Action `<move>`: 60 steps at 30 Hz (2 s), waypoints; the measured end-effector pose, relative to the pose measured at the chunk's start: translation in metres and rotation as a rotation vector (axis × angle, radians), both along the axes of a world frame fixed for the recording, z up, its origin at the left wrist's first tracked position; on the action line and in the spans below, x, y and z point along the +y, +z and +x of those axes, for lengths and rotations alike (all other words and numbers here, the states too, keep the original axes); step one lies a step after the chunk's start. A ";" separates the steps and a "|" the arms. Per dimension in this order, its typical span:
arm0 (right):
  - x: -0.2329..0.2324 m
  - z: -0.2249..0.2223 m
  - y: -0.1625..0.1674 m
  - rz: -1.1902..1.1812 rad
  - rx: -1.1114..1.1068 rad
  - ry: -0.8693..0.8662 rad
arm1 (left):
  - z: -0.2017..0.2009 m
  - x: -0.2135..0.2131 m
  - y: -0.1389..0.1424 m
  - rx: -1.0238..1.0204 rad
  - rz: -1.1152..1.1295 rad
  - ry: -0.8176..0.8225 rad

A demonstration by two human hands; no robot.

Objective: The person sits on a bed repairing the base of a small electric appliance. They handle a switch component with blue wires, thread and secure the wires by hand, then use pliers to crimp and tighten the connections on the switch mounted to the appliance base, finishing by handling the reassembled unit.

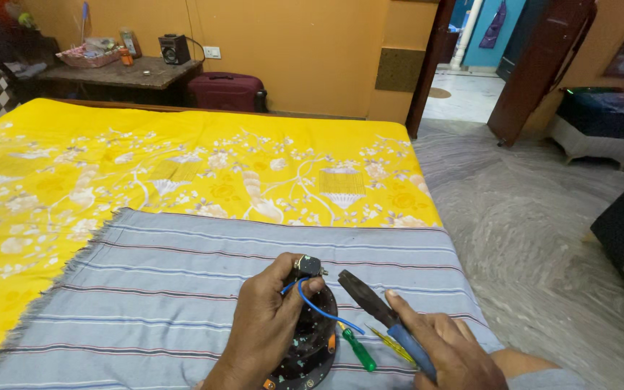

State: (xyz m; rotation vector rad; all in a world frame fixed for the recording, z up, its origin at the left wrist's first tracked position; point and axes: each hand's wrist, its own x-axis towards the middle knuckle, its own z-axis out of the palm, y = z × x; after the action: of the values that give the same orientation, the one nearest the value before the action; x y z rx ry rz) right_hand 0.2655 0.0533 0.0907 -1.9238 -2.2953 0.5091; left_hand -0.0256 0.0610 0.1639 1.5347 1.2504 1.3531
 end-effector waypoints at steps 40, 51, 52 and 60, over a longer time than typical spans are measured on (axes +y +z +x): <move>-0.008 -0.039 0.080 0.621 -0.190 0.079 | -0.005 -0.019 0.007 0.189 0.141 0.015; 0.012 -0.001 0.094 -0.623 0.642 0.267 | -0.001 -0.018 0.010 0.210 0.103 0.033; 0.011 -0.004 0.093 -0.391 0.534 0.407 | -0.001 -0.018 0.010 0.203 0.078 0.034; -0.007 -0.036 0.094 0.228 -0.261 0.007 | -0.002 -0.016 0.009 0.193 0.163 0.035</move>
State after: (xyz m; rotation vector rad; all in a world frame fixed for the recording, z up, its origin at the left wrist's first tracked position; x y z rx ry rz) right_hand 0.2297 0.0459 0.1846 -1.9682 -2.3861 -0.0079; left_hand -0.0274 0.0448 0.1727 1.7998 1.3152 1.3845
